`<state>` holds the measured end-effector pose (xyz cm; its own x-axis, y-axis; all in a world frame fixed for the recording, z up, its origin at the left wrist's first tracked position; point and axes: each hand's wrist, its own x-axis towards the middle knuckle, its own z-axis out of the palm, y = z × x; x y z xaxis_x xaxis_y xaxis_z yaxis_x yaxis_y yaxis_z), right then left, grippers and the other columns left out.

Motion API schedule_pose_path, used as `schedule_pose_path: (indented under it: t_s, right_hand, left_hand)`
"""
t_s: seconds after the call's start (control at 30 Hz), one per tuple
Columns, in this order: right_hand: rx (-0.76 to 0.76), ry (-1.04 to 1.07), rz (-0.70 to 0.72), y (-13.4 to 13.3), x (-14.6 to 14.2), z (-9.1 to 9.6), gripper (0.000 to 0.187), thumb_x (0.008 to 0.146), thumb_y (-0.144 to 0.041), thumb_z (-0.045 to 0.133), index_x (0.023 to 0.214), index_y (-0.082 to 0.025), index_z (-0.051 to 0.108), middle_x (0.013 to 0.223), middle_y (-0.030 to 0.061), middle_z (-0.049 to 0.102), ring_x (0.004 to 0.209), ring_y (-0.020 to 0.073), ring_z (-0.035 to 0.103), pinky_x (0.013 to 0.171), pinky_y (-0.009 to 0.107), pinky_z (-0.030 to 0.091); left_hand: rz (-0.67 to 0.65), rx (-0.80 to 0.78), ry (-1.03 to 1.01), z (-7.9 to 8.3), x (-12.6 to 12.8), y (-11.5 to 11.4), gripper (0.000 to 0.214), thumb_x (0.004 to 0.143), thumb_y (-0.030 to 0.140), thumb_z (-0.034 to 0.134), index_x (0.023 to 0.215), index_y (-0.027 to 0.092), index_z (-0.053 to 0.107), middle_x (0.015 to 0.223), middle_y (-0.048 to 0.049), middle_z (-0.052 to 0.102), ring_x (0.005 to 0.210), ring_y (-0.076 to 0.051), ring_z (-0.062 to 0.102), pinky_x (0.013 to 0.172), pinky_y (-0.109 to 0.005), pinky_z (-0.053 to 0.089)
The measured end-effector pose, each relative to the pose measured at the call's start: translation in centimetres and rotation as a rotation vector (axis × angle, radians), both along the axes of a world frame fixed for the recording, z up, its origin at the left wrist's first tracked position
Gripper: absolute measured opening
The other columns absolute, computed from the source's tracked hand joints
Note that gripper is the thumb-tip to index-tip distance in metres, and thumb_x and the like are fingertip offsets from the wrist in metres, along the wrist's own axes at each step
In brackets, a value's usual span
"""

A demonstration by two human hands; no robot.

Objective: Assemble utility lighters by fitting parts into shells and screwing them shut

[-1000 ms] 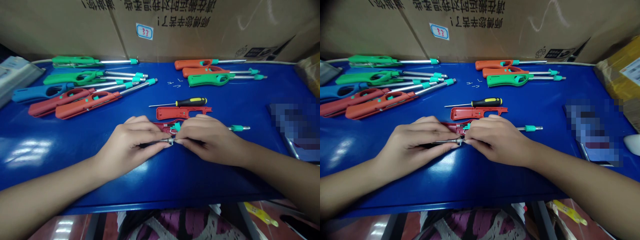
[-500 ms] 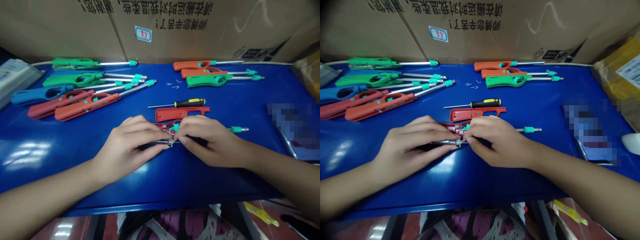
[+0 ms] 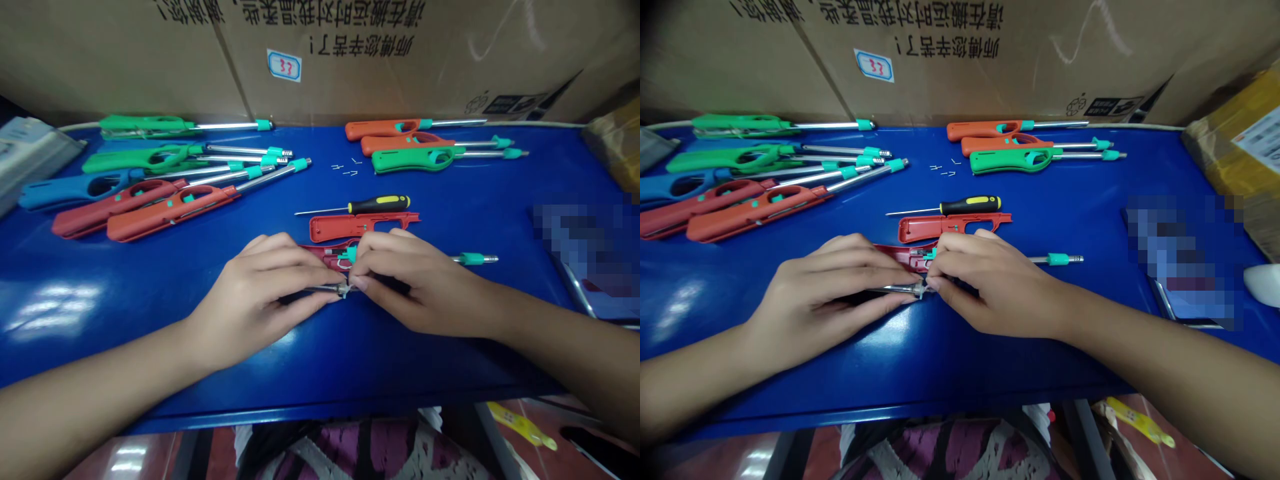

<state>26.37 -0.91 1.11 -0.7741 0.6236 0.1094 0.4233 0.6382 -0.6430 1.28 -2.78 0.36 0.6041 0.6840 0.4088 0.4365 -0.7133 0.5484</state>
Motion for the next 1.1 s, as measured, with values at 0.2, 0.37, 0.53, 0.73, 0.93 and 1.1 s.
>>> schedule_pose_path:
  t_s: [0.2, 0.37, 0.53, 0.73, 0.93, 1.1]
  right_hand:
    - [0.009, -0.008, -0.009, 0.00, -0.09, -0.08, 0.017, 0.105, -0.025, 0.048, 0.098, -0.020, 0.062, 0.096, 0.0019, 0.061, 0.089, 0.0156, 0.055, 0.083, 0.035, 0.035]
    - [0.020, 0.029, -0.036, 0.06, 0.07, -0.08, 0.012, 0.102, -0.026, 0.054, 0.099, -0.020, 0.064, 0.095, 0.0014, 0.061, 0.088, 0.0150, 0.056, 0.082, 0.034, 0.038]
    - [0.069, 0.129, -0.057, 0.31, 0.04, -0.30, 0.008, 0.099, -0.021, 0.059, 0.094, -0.018, 0.065, 0.089, 0.0016, 0.060, 0.083, 0.0140, 0.058, 0.074, 0.030, 0.042]
    - [0.115, 0.205, -0.064, 0.46, -0.24, -0.60, 0.010, 0.099, -0.019, 0.059, 0.093, -0.020, 0.067, 0.087, 0.0021, 0.062, 0.081, 0.0143, 0.060, 0.073, 0.030, 0.047]
    - [0.125, 0.223, -0.070, 0.49, -0.37, -0.73, 0.010, 0.098, -0.019, 0.061, 0.093, -0.019, 0.069, 0.087, 0.0023, 0.064, 0.082, 0.0139, 0.061, 0.074, 0.031, 0.047]
    - [0.142, 0.215, -0.094, 0.35, -0.43, -0.73, 0.010, 0.098, -0.019, 0.060, 0.092, -0.020, 0.069, 0.086, 0.0019, 0.065, 0.080, 0.0141, 0.061, 0.072, 0.031, 0.046]
  left_hand:
    - [-0.004, -0.010, 0.011, 0.06, 0.02, 0.04, 0.017, 0.092, 0.027, 0.075, 0.109, 0.025, 0.075, 0.101, -0.0015, 0.079, 0.089, -0.017, 0.070, 0.081, -0.035, 0.048]
    - [0.021, -0.038, -0.022, 0.26, 0.15, -0.01, 0.018, 0.091, 0.025, 0.076, 0.108, 0.024, 0.076, 0.101, -0.0022, 0.079, 0.090, -0.017, 0.070, 0.082, -0.034, 0.052]
    - [0.071, -0.058, -0.112, 0.26, 0.33, 0.05, 0.021, 0.087, 0.021, 0.079, 0.108, 0.021, 0.077, 0.100, -0.0025, 0.080, 0.089, -0.015, 0.070, 0.081, -0.028, 0.056]
    - [0.118, -0.096, -0.109, 0.05, 0.27, 0.12, 0.023, 0.086, 0.023, 0.080, 0.109, 0.022, 0.078, 0.100, -0.0032, 0.080, 0.088, -0.016, 0.071, 0.077, -0.027, 0.058]
    - [0.136, -0.101, -0.118, -0.13, 0.43, 0.11, 0.019, 0.086, 0.023, 0.080, 0.105, 0.022, 0.079, 0.098, -0.0026, 0.080, 0.087, -0.015, 0.072, 0.079, -0.027, 0.059]
    - [0.151, -0.124, -0.128, -0.06, 0.51, 0.14, 0.016, 0.086, 0.024, 0.081, 0.101, 0.022, 0.079, 0.095, -0.0023, 0.080, 0.084, -0.016, 0.072, 0.077, -0.027, 0.059]
